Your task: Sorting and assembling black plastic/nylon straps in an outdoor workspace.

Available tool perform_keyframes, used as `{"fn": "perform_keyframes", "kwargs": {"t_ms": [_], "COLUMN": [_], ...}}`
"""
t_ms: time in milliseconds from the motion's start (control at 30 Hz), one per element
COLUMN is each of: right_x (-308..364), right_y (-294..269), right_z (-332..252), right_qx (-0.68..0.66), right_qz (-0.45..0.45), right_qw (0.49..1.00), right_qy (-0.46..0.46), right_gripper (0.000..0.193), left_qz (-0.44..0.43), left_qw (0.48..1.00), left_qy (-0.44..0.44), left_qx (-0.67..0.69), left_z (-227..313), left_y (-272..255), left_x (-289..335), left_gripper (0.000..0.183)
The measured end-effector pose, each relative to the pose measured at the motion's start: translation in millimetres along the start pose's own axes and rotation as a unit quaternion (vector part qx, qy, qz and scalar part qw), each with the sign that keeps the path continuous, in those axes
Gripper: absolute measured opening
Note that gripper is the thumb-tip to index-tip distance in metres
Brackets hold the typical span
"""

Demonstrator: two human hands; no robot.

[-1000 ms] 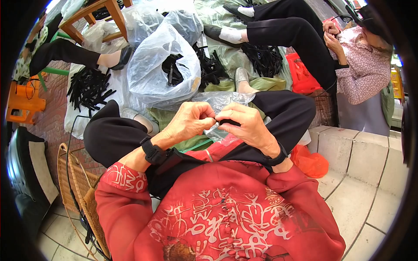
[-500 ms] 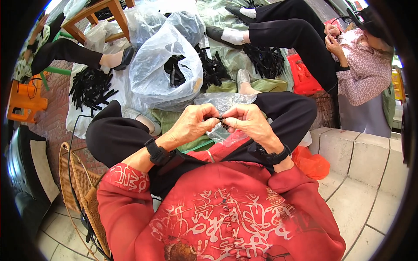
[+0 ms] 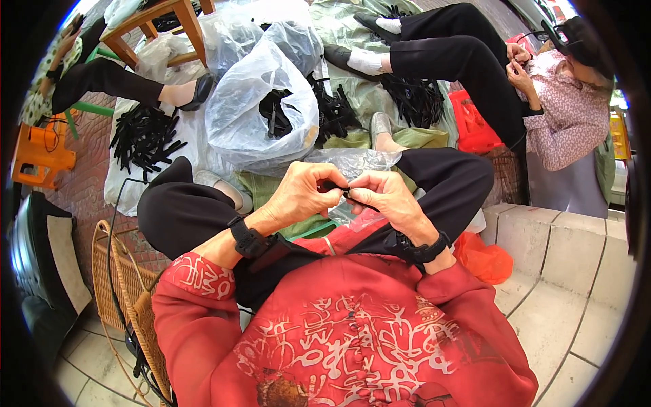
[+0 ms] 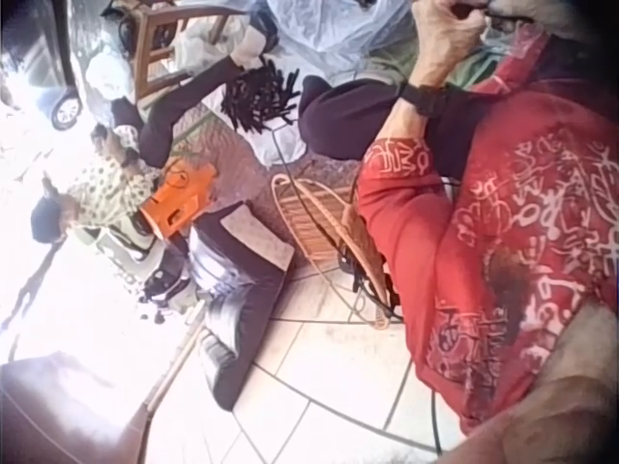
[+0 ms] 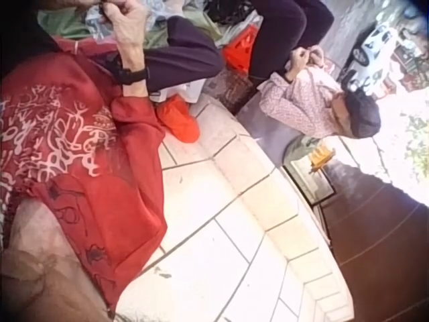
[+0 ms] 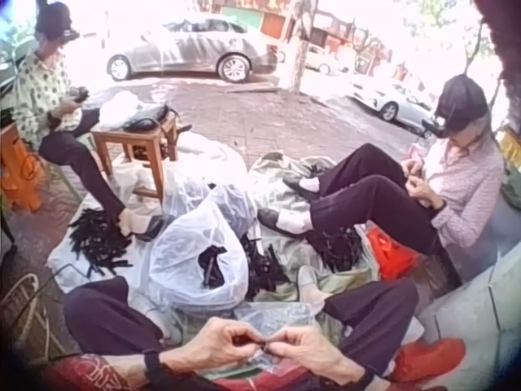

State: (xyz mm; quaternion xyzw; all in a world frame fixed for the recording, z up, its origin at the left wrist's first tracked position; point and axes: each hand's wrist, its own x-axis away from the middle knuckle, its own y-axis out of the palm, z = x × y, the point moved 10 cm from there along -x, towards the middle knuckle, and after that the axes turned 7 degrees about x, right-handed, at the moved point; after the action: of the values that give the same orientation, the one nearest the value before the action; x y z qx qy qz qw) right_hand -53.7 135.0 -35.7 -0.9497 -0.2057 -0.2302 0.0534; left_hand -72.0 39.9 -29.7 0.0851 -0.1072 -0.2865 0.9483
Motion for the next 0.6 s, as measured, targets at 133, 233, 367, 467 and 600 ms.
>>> {"fn": "perform_keyframes", "kwargs": {"t_ms": [133,233,367,467,600], "right_x": [0,-1,-1,-1,-2], "right_y": [2,1,3,0,-4], "right_z": [4,8,7,9,11], "right_qx": [0.002,0.015,0.004,0.017,0.05], "right_qz": [0.003,0.02,0.029,0.039,0.037], "right_qw": [1.0,1.0,1.0,0.999,0.998], "right_qy": [-0.009,-0.014,-0.012,-0.014,-0.008], "right_gripper": [0.011,0.009,0.008,0.007,0.008], "left_qz": [0.012,0.019,0.005,-0.016,-0.041], "left_qw": [0.999,0.997,0.99,0.983,0.98], "left_qy": [-0.025,-0.056,-0.091,-0.114,-0.108], "left_qx": [0.02,0.041,0.111,0.141,0.161], "left_z": [-4,-14,-27,-32,-34], "left_y": [1,0,0,3,9], "left_x": [1,2,2,1,1], "left_gripper": [0.009,0.009,0.009,0.009,0.01]}}
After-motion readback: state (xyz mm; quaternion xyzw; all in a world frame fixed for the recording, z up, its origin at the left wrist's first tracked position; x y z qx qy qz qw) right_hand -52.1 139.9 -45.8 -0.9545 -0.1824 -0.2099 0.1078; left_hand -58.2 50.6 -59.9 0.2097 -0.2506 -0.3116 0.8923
